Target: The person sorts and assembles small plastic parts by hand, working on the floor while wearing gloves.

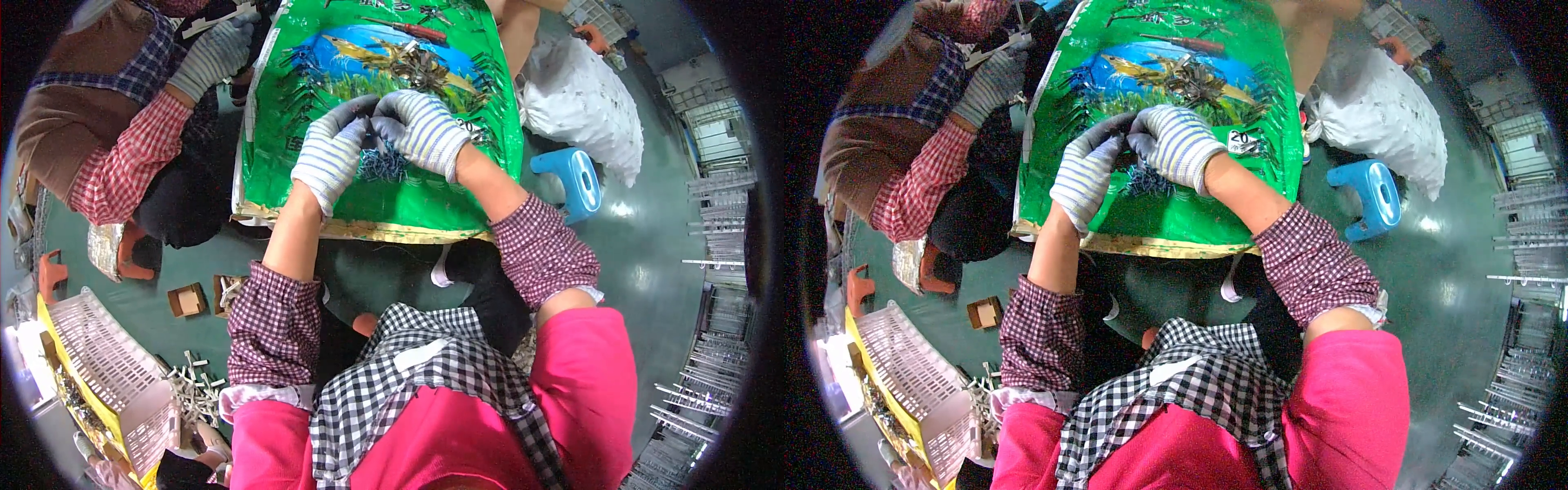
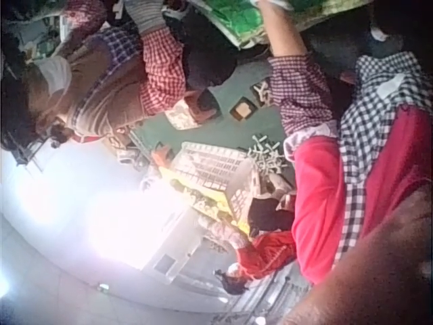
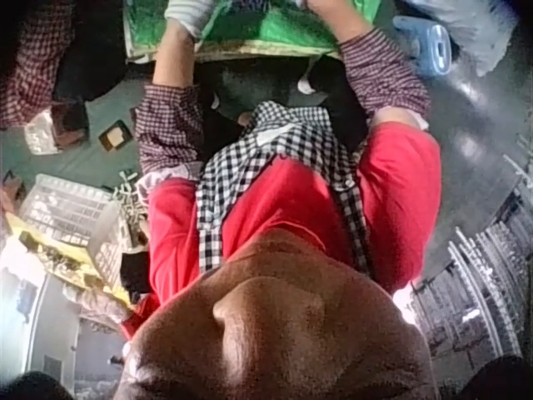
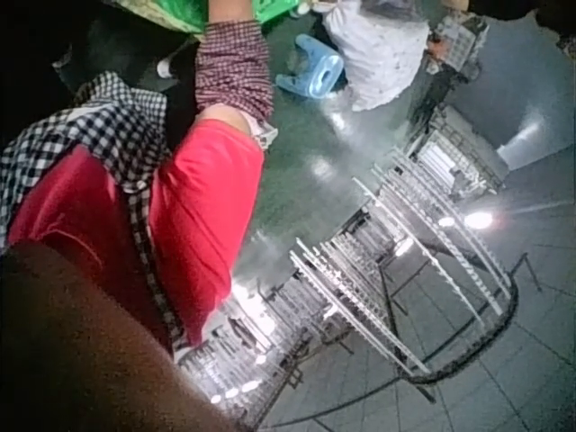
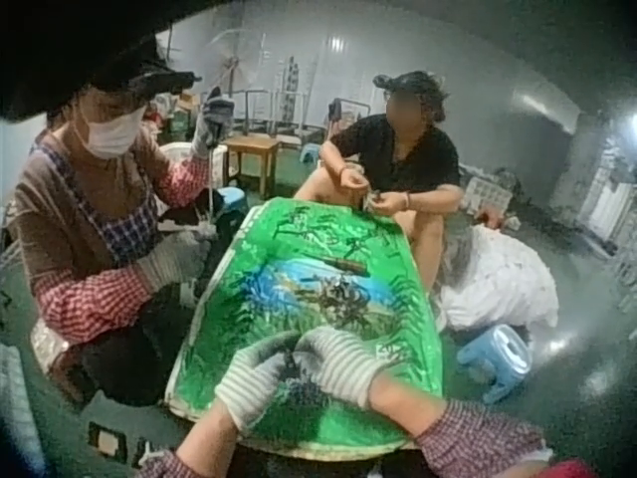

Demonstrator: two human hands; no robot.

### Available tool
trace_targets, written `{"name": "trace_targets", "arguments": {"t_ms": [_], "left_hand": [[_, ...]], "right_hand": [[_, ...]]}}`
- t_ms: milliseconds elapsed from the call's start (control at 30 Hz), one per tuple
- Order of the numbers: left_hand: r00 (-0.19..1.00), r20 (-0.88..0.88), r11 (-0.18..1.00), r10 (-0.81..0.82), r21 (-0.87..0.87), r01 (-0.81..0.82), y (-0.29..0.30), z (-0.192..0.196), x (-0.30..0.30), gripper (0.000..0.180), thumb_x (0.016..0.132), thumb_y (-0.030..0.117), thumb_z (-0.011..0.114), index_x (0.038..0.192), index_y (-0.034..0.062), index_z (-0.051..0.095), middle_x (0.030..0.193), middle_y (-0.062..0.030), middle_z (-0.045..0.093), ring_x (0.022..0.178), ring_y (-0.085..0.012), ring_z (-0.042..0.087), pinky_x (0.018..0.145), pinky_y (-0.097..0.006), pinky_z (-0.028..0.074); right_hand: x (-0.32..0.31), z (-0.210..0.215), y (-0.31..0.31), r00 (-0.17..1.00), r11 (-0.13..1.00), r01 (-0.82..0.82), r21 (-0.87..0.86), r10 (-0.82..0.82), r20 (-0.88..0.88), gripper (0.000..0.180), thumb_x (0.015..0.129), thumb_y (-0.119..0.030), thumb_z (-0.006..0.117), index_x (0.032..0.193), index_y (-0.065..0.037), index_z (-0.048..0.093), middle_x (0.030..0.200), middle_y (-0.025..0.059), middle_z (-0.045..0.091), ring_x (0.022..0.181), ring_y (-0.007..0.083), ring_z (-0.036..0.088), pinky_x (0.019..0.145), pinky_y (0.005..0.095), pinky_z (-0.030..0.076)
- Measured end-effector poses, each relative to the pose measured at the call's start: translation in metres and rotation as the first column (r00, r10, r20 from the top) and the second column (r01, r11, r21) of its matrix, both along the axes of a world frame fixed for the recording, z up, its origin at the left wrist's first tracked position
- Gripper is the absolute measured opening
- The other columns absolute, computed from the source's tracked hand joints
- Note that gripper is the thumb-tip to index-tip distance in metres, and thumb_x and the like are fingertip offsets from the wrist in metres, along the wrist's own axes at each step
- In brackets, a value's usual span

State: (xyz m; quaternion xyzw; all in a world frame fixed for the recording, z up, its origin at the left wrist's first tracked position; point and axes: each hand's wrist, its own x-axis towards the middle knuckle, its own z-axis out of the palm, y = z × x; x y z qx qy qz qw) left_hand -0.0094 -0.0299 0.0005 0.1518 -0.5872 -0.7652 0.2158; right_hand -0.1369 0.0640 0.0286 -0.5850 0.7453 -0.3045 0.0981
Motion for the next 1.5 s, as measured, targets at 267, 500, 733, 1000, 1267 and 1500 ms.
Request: {"name": "trace_targets", "arguments": {"t_ms": [267, 500, 733, 1000, 1267, 1500], "left_hand": [[0.996, -0.013, 0.995, 0.093, -0.046, -0.093, 0.005, -0.005, -0.006, 0.032, 0.09, 0.006, 0.045, 0.12, 0.0017, 0.053, 0.11, -0.0077, 0.059, 0.097, -0.0135, 0.056, 0.084, -0.027, 0.046], [0.977, -0.093, 0.977, 0.19, -0.086, -0.198, 0.003, -0.011, -0.006, 0.03, 0.086, 0.002, 0.046, 0.115, -0.0021, 0.055, 0.129, -0.0158, 0.047, 0.119, -0.0212, 0.043, 0.1, -0.03, 0.032], [0.939, 0.034, 0.939, 0.343, -0.054, -0.341, 0.014, 0.006, 0.007, 0.044, 0.087, 0.012, 0.052, 0.128, 0.0003, 0.04, 0.103, -0.0109, 0.058, 0.085, -0.0153, 0.054, 0.077, -0.027, 0.045], [0.947, -0.046, 0.922, 0.318, -0.218, -0.32, 0.022, -0.001, 0.003, 0.041, 0.083, 0.012, 0.054, 0.122, 0.0028, 0.046, 0.11, -0.0185, 0.056, 0.093, -0.0277, 0.058, 0.08, -0.034, 0.047], [0.954, -0.044, 0.932, 0.295, -0.205, -0.298, 0.023, 0.006, 0.009, 0.039, 0.082, 0.011, 0.054, 0.119, 0.0013, 0.048, 0.107, -0.0212, 0.056, 0.095, -0.0309, 0.058, 0.083, -0.035, 0.046], [0.943, -0.094, 0.888, 0.318, -0.319, -0.331, 0.013, 0.008, 0.004, 0.036, 0.086, 0.005, 0.049, 0.122, -0.0011, 0.046, 0.107, -0.0088, 0.056, 0.095, -0.0132, 0.051, 0.086, -0.025, 0.041]], "right_hand": [[0.003, -0.018, -0.007, 0.981, 0.98, 0.194, -0.046, -0.195, -0.021, 0.019, 0.075, -0.02, 0.058, 0.086, -0.005, 0.061, 0.083, 0.0187, 0.061, 0.08, 0.0353, 0.058, 0.071, 0.0429, 0.046], [0.012, -0.022, -0.013, 0.988, 0.969, 0.106, -0.225, -0.128, -0.089, 0.015, 0.072, -0.015, 0.058, 0.082, -0.006, 0.062, 0.084, 0.0171, 0.057, 0.076, 0.0359, 0.056, 0.069, 0.0431, 0.046], [-0.044, -0.011, -0.062, 0.968, 0.969, 0.125, -0.214, -0.071, 0.241, 0.019, 0.077, -0.023, 0.064, 0.082, -0.004, 0.066, 0.078, 0.0132, 0.065, 0.072, 0.0252, 0.063, 0.068, 0.0351, 0.049], [-0.103, -0.021, -0.206, 0.965, 0.93, 0.213, 0.298, -0.153, -0.213, 0.037, 0.073, -0.036, 0.063, 0.096, -0.007, 0.066, 0.095, 0.0193, 0.063, 0.087, 0.0299, 0.062, 0.078, 0.0385, 0.048], [-0.103, -0.037, -0.267, 0.937, 0.903, 0.144, 0.406, 0.007, -0.348, 0.041, 0.074, -0.032, 0.059, 0.102, -0.004, 0.063, 0.11, 0.0195, 0.058, 0.099, 0.0351, 0.058, 0.083, 0.0415, 0.047], [-0.134, -0.038, -0.25, 0.905, 0.918, 0.169, 0.359, -0.001, -0.426, 0.048, 0.075, -0.047, 0.057, 0.102, -0.008, 0.064, 0.106, 0.0173, 0.061, 0.096, 0.031, 0.06, 0.085, 0.0383, 0.046]]}}
